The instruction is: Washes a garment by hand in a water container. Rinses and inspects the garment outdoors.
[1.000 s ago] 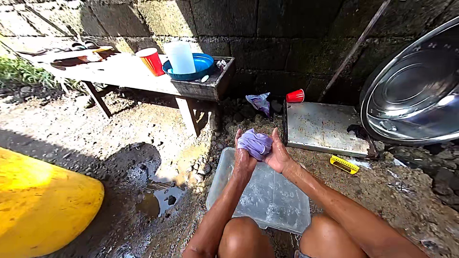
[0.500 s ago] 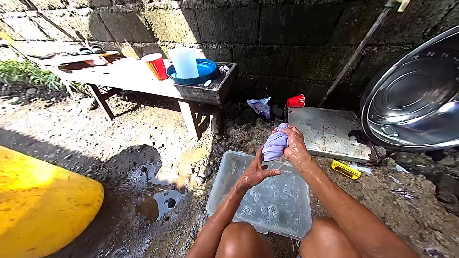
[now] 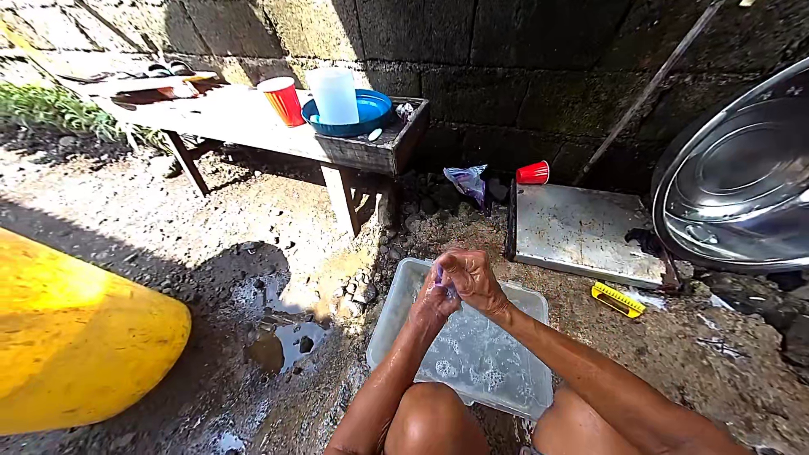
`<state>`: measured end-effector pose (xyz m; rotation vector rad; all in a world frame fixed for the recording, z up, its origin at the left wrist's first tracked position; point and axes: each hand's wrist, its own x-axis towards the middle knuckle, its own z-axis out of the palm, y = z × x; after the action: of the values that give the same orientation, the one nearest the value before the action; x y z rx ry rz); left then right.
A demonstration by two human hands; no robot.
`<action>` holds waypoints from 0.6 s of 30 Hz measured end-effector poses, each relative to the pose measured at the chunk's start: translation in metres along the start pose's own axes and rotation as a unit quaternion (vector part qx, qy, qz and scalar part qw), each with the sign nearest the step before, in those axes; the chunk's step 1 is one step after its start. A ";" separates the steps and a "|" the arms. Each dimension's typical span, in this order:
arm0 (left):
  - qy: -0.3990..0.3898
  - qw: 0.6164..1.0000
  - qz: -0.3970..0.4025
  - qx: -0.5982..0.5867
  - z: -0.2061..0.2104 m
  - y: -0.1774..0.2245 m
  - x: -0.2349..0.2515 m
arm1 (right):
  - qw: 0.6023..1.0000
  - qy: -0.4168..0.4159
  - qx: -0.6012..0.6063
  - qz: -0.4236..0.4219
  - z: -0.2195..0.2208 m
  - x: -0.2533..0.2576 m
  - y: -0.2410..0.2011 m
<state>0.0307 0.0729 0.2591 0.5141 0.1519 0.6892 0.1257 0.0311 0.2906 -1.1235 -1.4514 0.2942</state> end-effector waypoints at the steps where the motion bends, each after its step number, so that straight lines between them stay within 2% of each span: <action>1: -0.021 0.999 -0.022 0.024 -0.007 0.003 0.000 | 0.999 -0.036 -0.022 -0.030 0.002 -0.003 -0.002; 2: -0.041 0.995 -0.044 0.075 -0.014 0.006 0.004 | 0.994 -0.077 -0.045 -0.063 0.004 -0.008 -0.003; 3: -0.042 0.980 -0.055 0.186 -0.014 0.012 0.005 | 0.986 -0.112 -0.073 -0.100 0.007 -0.013 -0.005; 4: -0.045 0.948 -0.075 0.305 -0.008 0.020 0.003 | 0.974 -0.141 -0.104 -0.141 0.011 -0.020 -0.006; 5: -0.070 0.922 -0.107 0.366 -0.004 0.026 0.002 | 0.959 -0.172 -0.138 -0.180 0.014 -0.029 -0.007; 8: -0.188 0.879 -0.243 0.364 -0.009 0.030 0.012 | 0.896 -0.249 -0.252 -0.267 0.023 -0.056 -0.009; 11: -0.269 0.775 -0.315 0.478 -0.005 0.026 0.026 | 0.844 -0.297 -0.330 -0.302 0.032 -0.075 -0.003; 13: -0.271 0.670 -0.298 0.623 0.006 0.025 0.031 | 0.810 -0.371 -0.371 -0.260 0.034 -0.074 -0.003; 15: -0.246 0.526 -0.279 0.765 0.016 0.015 0.037 | 0.781 -0.501 -0.358 -0.104 0.035 -0.065 -0.012; 16: -0.229 0.460 -0.282 0.810 0.017 0.006 0.040 | 0.779 -0.531 -0.333 -0.029 0.037 -0.064 -0.008; 17: -0.209 0.419 -0.297 0.832 0.015 -0.005 0.043 | 0.787 -0.533 -0.312 0.014 0.040 -0.069 0.002; 18: -0.190 0.409 -0.310 0.837 0.008 -0.013 0.045 | 0.795 -0.522 -0.307 0.019 0.043 -0.077 0.016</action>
<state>0.0751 0.0899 0.2614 2.4159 0.5759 -0.6782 0.0809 -0.0013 0.2195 -1.6190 -2.6420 0.5448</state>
